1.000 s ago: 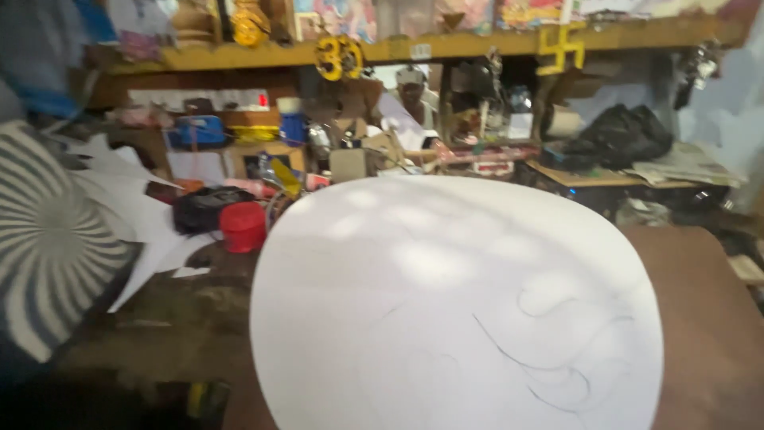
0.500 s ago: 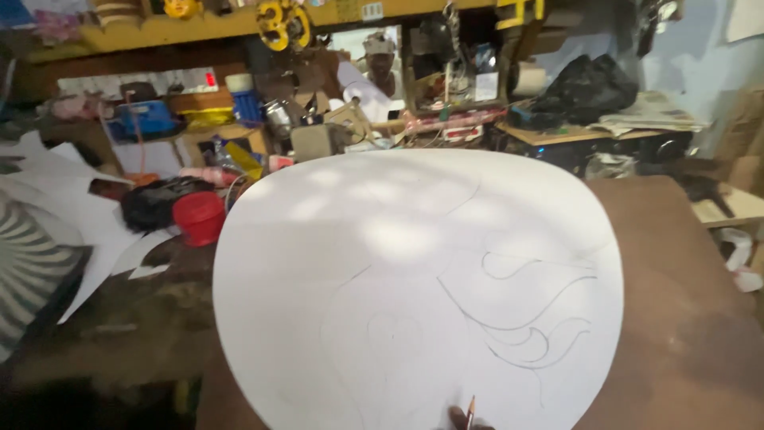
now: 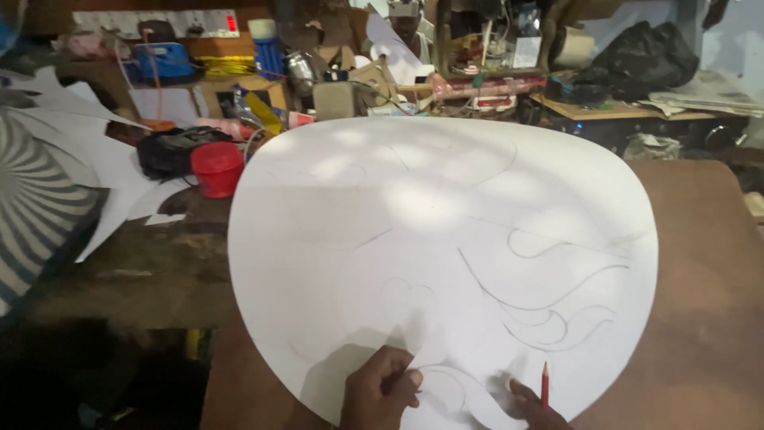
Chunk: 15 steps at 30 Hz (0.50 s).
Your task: Tracing and drawing a geometric pattern on a large white circular board using a pencil and paper templates.
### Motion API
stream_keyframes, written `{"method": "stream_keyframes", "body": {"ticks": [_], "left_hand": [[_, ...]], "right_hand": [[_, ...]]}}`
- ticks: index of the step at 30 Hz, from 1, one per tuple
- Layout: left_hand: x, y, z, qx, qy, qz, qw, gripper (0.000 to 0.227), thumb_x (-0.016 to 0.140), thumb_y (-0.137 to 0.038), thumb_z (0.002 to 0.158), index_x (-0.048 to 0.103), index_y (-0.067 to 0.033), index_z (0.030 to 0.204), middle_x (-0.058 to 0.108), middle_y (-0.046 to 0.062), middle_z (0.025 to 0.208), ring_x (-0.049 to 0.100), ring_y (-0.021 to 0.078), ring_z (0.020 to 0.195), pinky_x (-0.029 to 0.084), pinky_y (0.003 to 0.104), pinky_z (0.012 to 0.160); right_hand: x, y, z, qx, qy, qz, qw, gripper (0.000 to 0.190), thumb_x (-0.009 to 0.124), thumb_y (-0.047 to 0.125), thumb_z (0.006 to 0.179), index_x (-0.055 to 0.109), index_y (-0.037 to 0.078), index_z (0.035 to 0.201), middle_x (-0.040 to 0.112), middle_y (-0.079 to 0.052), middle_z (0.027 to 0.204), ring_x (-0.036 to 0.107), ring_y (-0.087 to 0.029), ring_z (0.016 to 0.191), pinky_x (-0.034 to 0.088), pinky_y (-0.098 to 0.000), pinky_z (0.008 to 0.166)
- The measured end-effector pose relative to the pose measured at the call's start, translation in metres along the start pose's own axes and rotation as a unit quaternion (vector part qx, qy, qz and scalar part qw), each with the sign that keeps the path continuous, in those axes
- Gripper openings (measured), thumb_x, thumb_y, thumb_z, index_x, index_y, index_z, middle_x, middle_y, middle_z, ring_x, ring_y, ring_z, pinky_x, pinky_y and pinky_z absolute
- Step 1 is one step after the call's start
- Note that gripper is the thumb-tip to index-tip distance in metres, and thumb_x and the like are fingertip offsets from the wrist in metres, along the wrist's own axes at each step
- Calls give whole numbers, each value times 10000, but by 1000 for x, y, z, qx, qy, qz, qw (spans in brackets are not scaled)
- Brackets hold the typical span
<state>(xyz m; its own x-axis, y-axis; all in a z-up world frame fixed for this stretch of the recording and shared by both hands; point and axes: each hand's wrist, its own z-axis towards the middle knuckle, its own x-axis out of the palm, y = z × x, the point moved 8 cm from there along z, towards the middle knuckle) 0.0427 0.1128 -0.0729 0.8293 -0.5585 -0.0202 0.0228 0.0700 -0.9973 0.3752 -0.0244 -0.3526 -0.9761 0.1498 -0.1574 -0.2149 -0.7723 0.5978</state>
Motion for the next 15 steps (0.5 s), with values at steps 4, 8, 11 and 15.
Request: {"method": "stream_keyframes", "body": {"ticks": [4, 8, 11, 15], "left_hand": [[18, -33, -5, 12, -8, 61, 998, 121, 706, -60, 852, 696, 10, 949, 753, 111, 779, 712, 126, 653, 610, 308, 607], [35, -37, 1, -3, 64, 112, 992, 142, 702, -84, 880, 696, 10, 987, 749, 128, 767, 704, 126, 656, 590, 305, 640], [41, -29, 3, -40, 92, 129, 987, 179, 693, -118, 885, 688, -11, 1028, 762, 126, 814, 728, 147, 708, 601, 302, 708], [17, 12, 14, 8, 30, 89, 996, 367, 746, -185, 858, 675, -80, 1203, 775, 131, 997, 789, 186, 937, 623, 327, 892]], "right_hand": [[-12, -11, 2, 40, -80, -12, 996, 399, 709, 131, 944, 587, -3, 1299, 615, -269, 1290, 569, -356, 1259, 468, -507, 1038], [-7, -10, -4, 77, -159, -47, 983, 443, 791, 43, 837, 607, -44, 1231, 724, -284, 1140, 703, -369, 1098, 578, -518, 924], [1, -2, -3, 104, -206, -69, 971, 480, 849, -12, 766, 623, -70, 1185, 798, -291, 1041, 794, -373, 991, 652, -522, 848], [-41, 21, -18, 129, -341, -240, 900, 511, 882, 25, 660, 641, -5, 1110, 754, -170, 860, 755, -233, 808, 637, -374, 728]]}}
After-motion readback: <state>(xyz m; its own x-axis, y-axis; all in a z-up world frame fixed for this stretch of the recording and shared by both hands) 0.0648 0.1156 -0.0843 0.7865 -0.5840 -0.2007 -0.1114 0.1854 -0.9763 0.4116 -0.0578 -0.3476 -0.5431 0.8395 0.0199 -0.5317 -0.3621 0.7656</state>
